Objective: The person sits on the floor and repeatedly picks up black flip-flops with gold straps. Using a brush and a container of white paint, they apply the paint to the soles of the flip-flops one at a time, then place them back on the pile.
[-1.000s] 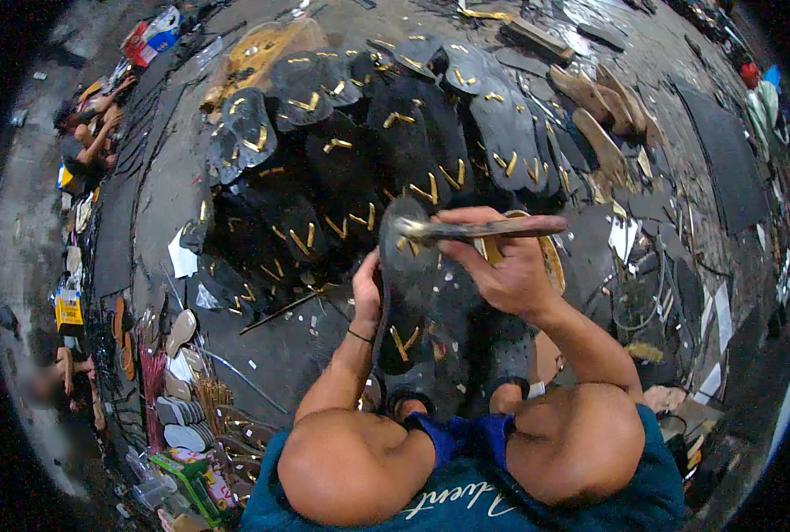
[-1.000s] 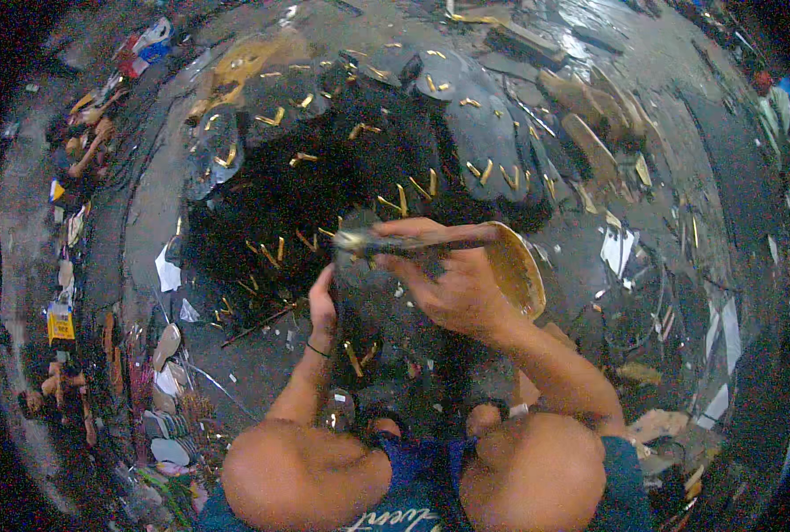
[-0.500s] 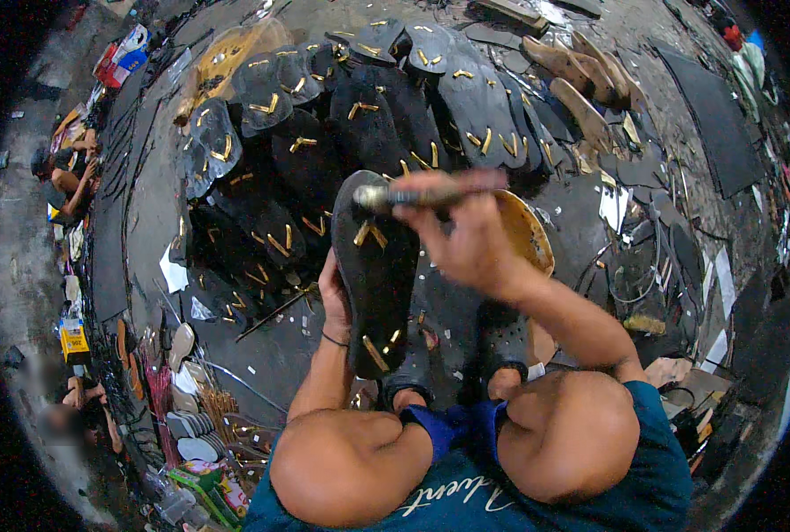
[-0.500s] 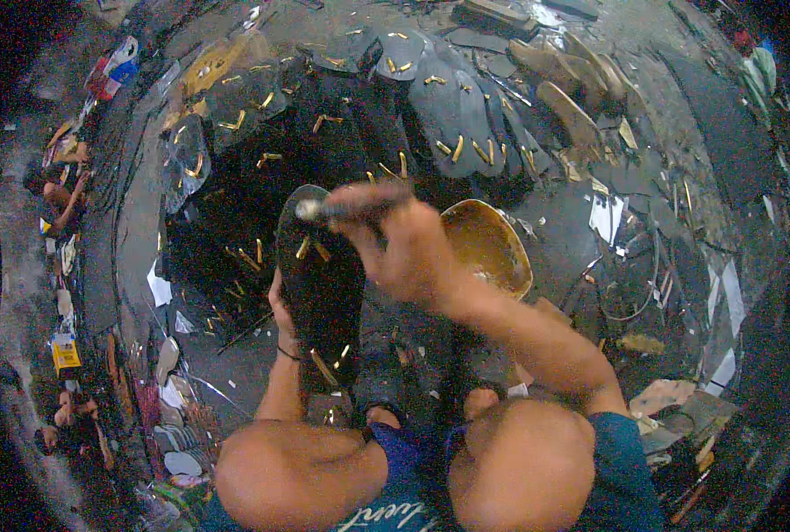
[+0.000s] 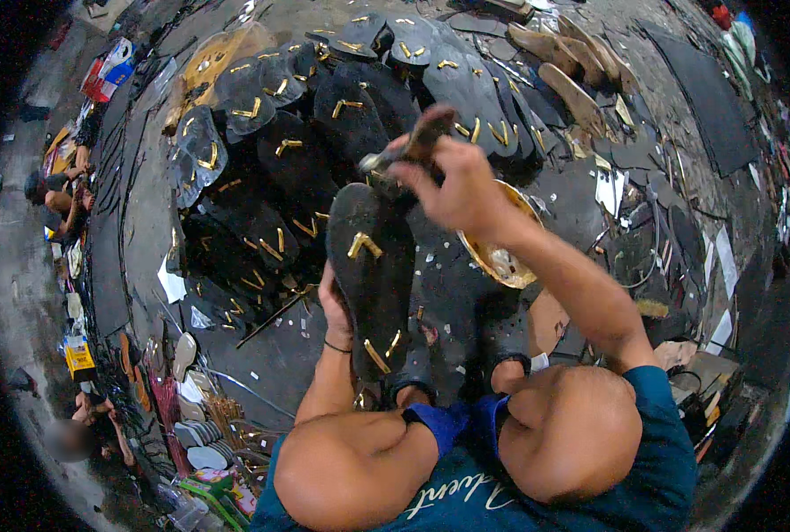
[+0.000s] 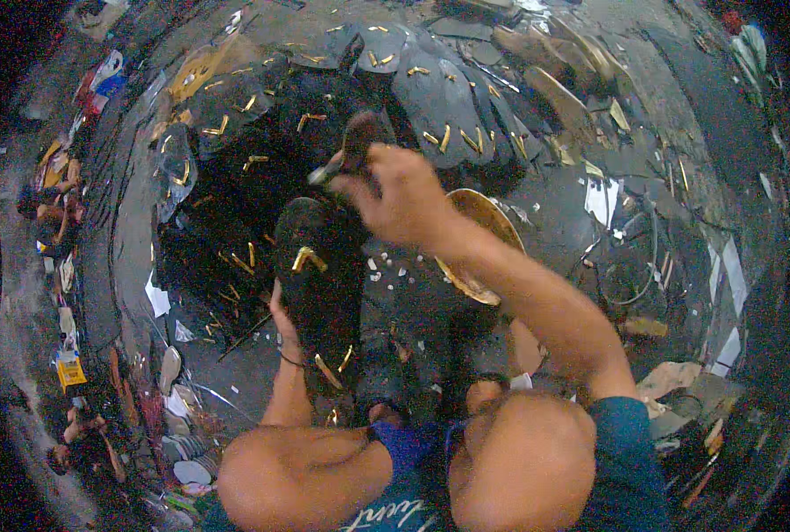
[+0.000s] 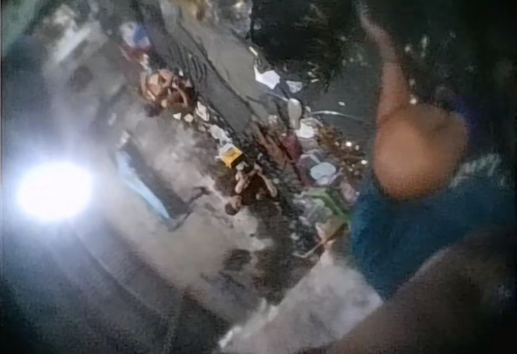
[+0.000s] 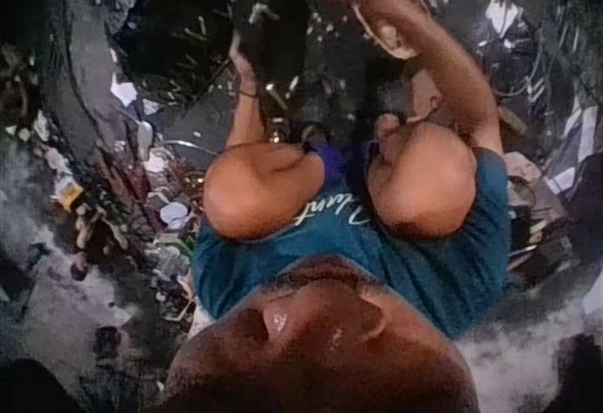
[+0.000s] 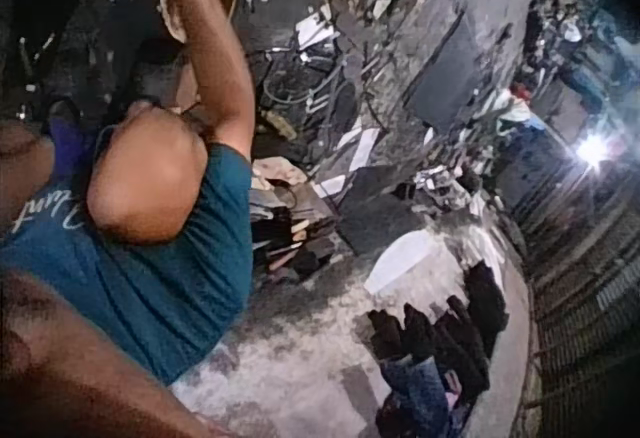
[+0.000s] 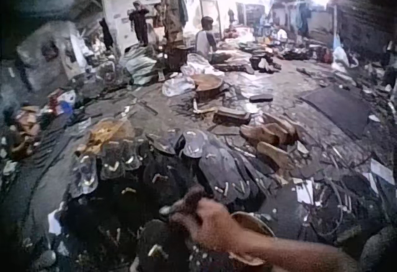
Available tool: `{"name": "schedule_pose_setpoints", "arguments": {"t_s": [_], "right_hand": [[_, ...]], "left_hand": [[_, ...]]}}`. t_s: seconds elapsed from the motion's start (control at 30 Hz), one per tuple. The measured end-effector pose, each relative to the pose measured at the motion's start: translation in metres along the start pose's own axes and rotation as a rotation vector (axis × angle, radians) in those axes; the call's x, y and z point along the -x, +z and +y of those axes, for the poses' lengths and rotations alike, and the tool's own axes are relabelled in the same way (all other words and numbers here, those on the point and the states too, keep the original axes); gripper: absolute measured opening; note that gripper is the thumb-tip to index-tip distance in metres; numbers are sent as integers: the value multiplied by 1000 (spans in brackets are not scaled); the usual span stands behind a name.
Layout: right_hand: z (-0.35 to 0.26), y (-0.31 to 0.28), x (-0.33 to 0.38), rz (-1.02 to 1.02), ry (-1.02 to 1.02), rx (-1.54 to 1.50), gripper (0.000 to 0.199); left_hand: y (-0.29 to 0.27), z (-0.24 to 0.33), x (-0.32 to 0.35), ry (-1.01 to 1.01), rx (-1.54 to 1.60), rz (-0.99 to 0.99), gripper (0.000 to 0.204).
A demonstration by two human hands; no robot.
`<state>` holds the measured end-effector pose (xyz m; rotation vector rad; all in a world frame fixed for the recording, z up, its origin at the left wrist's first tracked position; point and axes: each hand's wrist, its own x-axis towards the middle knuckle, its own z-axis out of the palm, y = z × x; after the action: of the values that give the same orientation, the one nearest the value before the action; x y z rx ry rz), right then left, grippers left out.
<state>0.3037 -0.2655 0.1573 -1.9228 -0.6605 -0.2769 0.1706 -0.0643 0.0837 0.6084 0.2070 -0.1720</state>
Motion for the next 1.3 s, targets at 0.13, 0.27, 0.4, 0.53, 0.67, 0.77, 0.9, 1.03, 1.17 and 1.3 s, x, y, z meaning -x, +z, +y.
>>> {"name": "schedule_pose_setpoints", "arguments": {"t_s": [0.13, 0.27, 0.4, 0.53, 0.67, 0.77, 0.9, 1.03, 1.17, 1.3], "right_hand": [[-10, 16, 25, -13, 67, -391, 16], [-51, 22, 104, -332, 90, -406, 22], [-27, 6, 106, -266, 247, -332, 20], [65, -48, 138, 32, 417, 280, 20], [42, -72, 121, 96, 402, 429, 20], [24, -99, 137, -5, 332, 594, 18], [-8, -129, 147, -844, 833, 720, 17], [-40, -96, 98, -342, 507, -50, 19], [-59, -30, 52, -229, 284, -358, 25], [-33, 29, 44, -225, -80, -409, 22]], "left_hand": [[-16, 2, -2, 59, 81, -100, 52], [-12, 30, -25, 113, 329, -300, 58], [-68, 23, 12, 105, -4, 335, 58], [-67, -30, 88, -150, -80, 617, 55], [-83, -42, 158, -298, -36, 673, 53], [-84, -37, 153, -341, -15, 643, 51], [-79, -27, 109, -369, 40, 507, 49], [-36, 7, 29, -231, 153, 261, 46], [-16, 11, -28, -41, -48, -76, 46], [40, 10, -18, -96, 205, -126, 48]]}}
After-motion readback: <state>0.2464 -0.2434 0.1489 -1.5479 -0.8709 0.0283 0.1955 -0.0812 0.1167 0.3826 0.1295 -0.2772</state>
